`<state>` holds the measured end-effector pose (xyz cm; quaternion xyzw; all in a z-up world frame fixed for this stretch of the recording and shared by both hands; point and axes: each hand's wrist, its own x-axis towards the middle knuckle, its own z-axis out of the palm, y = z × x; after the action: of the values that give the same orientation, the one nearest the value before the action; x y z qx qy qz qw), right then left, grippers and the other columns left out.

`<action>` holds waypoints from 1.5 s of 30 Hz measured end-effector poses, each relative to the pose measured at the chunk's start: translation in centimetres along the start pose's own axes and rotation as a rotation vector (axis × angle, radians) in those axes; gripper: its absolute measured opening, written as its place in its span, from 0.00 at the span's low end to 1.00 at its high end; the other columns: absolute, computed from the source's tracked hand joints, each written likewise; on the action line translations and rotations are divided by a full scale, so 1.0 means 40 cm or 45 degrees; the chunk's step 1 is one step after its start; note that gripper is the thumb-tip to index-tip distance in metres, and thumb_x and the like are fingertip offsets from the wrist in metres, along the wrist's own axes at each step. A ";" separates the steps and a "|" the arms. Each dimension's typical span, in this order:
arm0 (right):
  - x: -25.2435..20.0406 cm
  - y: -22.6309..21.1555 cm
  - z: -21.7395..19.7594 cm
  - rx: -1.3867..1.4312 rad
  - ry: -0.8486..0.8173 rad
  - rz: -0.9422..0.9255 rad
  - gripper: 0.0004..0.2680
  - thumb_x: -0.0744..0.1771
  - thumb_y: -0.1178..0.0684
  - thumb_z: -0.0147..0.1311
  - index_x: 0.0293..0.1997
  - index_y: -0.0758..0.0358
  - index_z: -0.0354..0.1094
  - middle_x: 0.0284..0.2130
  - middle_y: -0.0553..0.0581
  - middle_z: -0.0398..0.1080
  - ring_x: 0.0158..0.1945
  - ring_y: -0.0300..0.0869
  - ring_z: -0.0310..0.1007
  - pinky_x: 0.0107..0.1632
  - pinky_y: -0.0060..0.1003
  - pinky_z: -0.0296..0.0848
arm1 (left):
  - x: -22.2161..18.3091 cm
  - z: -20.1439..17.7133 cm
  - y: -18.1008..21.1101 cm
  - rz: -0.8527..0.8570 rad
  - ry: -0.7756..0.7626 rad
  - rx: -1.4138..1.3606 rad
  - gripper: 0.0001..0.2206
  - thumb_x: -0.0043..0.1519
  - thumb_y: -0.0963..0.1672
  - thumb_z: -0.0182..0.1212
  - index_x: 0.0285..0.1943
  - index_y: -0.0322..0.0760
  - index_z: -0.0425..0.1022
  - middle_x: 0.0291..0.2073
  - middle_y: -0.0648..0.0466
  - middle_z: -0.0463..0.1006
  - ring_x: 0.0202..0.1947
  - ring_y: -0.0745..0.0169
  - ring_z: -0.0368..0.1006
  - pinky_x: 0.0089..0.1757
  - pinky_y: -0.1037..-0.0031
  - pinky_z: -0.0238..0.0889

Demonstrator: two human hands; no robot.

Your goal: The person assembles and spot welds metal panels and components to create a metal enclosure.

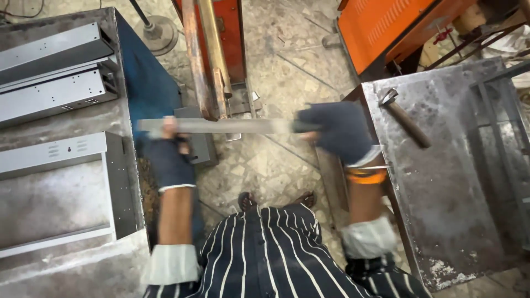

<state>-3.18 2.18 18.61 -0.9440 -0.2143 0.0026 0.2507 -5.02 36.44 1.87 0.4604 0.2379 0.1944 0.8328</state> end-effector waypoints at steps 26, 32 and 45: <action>0.052 0.123 0.017 0.444 -0.024 0.082 0.15 0.60 0.60 0.68 0.50 0.57 0.77 0.42 0.54 0.81 0.38 0.38 0.84 0.41 0.32 0.82 | -0.066 0.075 0.083 -0.016 0.022 0.027 0.11 0.64 0.45 0.70 0.33 0.41 0.72 0.22 0.53 0.77 0.14 0.70 0.63 0.19 0.79 0.51; 0.097 0.025 0.094 0.246 0.058 -0.193 0.15 0.59 0.58 0.70 0.49 0.58 0.79 0.43 0.58 0.80 0.40 0.42 0.83 0.45 0.36 0.80 | 0.028 -0.085 0.078 0.009 0.026 0.115 0.10 0.63 0.45 0.70 0.34 0.43 0.71 0.22 0.54 0.76 0.13 0.71 0.61 0.17 0.79 0.49; -0.006 0.094 -0.146 0.219 0.162 -0.329 0.15 0.63 0.51 0.70 0.52 0.61 0.76 0.40 0.57 0.80 0.40 0.39 0.82 0.44 0.32 0.81 | -0.091 0.117 0.137 0.004 -0.249 -0.010 0.05 0.61 0.42 0.67 0.37 0.37 0.76 0.27 0.46 0.82 0.13 0.69 0.63 0.17 0.78 0.48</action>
<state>-1.22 -3.62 21.91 -0.8818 -0.3167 -0.0712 0.3421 -5.86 34.05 9.54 0.4744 0.1539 0.1505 0.8536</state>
